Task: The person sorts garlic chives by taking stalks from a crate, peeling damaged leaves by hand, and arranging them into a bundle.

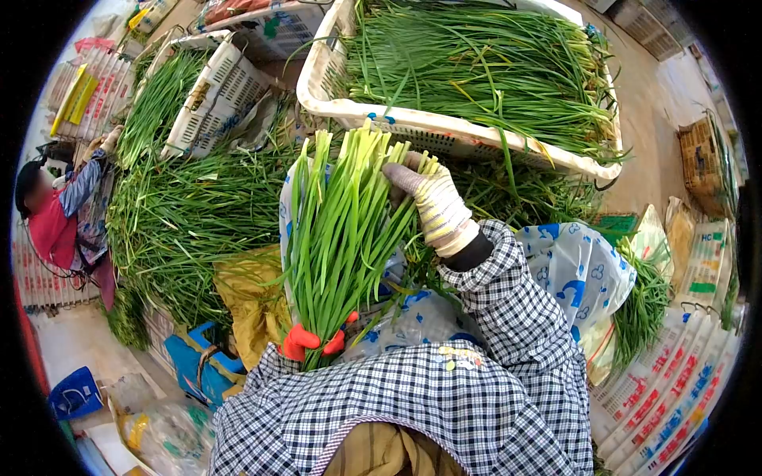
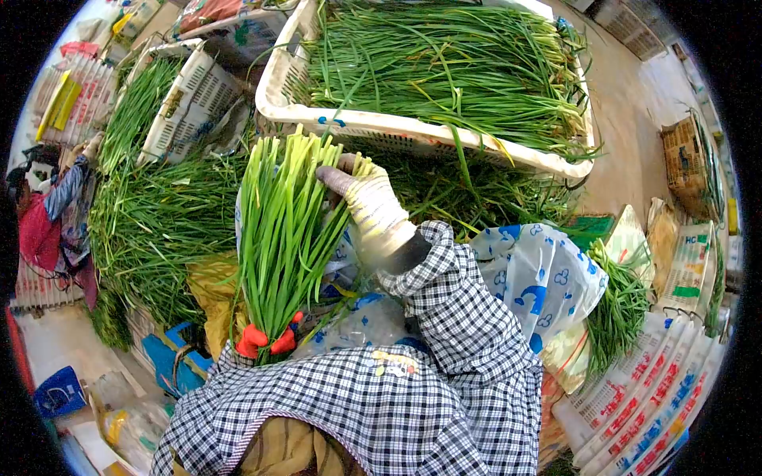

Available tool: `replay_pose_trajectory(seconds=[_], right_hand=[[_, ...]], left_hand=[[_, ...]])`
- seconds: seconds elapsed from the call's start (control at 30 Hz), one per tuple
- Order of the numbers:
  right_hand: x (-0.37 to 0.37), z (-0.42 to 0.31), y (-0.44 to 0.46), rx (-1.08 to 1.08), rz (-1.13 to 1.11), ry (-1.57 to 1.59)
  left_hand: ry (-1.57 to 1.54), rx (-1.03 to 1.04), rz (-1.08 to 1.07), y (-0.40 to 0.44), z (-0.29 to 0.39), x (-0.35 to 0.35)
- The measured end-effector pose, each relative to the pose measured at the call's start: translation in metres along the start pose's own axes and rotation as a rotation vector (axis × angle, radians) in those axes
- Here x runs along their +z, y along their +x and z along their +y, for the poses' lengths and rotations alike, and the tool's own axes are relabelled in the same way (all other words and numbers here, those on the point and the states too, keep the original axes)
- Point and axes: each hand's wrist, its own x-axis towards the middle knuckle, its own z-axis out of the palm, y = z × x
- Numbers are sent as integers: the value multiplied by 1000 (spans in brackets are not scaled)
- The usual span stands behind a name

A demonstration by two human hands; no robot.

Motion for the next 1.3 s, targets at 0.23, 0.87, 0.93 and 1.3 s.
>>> replay_pose_trajectory(seconds=[0.23, 0.87, 0.93, 1.3], right_hand=[[12, 3, 2, -101, 48, 191], [-12, 3, -22, -52, -41, 225], [-10, 4, -24, -45, 37, 203], [0, 24, -11, 3, 74, 202]], left_hand=[[53, 4, 25, 1, 2, -3], [112, 96, 99, -5, -8, -14], [125, 87, 111, -5, -7, -17], [355, 32, 189, -18, 8, -12]])
